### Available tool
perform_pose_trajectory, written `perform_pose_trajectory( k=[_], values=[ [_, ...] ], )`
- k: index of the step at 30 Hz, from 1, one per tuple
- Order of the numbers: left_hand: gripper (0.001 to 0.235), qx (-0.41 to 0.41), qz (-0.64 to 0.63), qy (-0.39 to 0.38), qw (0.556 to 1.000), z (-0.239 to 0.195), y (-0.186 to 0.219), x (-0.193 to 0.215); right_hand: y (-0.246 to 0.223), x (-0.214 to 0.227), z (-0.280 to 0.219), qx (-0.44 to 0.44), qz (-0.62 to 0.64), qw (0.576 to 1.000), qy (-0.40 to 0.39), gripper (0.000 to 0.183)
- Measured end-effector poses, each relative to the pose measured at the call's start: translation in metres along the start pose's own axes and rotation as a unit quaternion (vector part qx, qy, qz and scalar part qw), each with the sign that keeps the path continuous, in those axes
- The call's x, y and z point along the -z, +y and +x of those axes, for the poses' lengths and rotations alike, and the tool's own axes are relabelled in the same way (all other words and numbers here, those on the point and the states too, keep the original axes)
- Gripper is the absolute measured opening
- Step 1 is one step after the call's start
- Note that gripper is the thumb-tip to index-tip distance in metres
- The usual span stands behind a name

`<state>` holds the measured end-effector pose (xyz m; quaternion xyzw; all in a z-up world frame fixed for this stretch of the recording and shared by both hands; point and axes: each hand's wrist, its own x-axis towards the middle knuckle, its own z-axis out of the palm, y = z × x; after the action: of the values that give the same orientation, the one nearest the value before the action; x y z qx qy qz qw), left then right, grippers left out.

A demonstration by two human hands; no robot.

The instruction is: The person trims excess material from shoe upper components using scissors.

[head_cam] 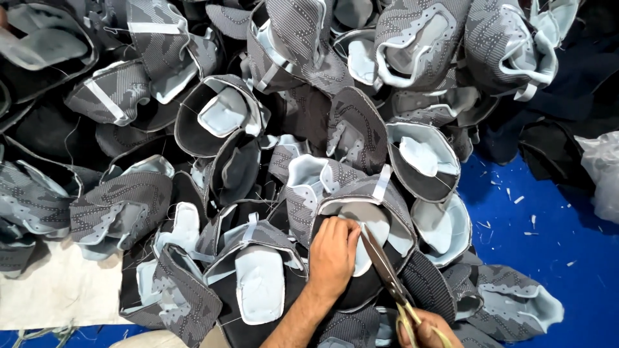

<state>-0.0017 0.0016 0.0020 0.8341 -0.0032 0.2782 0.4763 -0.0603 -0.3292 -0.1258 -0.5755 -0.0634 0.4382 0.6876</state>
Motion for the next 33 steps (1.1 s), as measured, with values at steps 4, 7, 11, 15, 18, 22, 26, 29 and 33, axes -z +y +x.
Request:
perform_pose_trajectory(
  k=[4,7,11,15,18,22,26,29,33],
  values=[
    [0.011,0.002,0.003,-0.005,1.000,-0.001,-0.002,0.000,0.007,0.007,-0.003,0.011,-0.042,0.999,-0.016,0.085],
    [0.011,0.000,-0.001,0.001,1.000,-0.001,-0.002,-0.001,-0.028,-0.016,0.000,-0.006,-0.031,0.999,0.009,0.083],
    [0.012,0.006,-0.001,0.000,1.000,0.000,0.000,0.001,-0.030,-0.024,0.003,-0.003,-0.012,1.000,0.014,0.080],
    [0.011,0.001,0.007,0.000,1.000,-0.001,0.000,0.000,-0.034,-0.025,0.003,-0.005,-0.002,1.000,0.019,0.081],
    [0.012,0.000,0.005,0.002,1.000,-0.002,-0.001,-0.001,-0.040,-0.029,0.006,-0.013,0.028,1.000,0.004,0.082],
    [0.011,0.002,-0.004,0.007,1.000,-0.003,-0.001,-0.001,-0.041,-0.033,0.009,-0.011,0.069,0.998,-0.005,0.081],
    [0.011,-0.010,0.003,0.001,1.000,-0.002,0.000,0.001,-0.023,-0.020,0.011,-0.036,0.007,0.999,0.010,0.076],
    [0.010,0.016,-0.009,-0.012,1.000,-0.005,-0.002,0.001,0.018,-0.001,0.005,-0.029,0.002,1.000,-0.006,0.071],
    [0.009,0.037,-0.014,-0.006,0.999,-0.008,-0.008,-0.003,0.146,0.054,-0.007,0.114,0.056,0.980,0.155,0.084]
  ],
)
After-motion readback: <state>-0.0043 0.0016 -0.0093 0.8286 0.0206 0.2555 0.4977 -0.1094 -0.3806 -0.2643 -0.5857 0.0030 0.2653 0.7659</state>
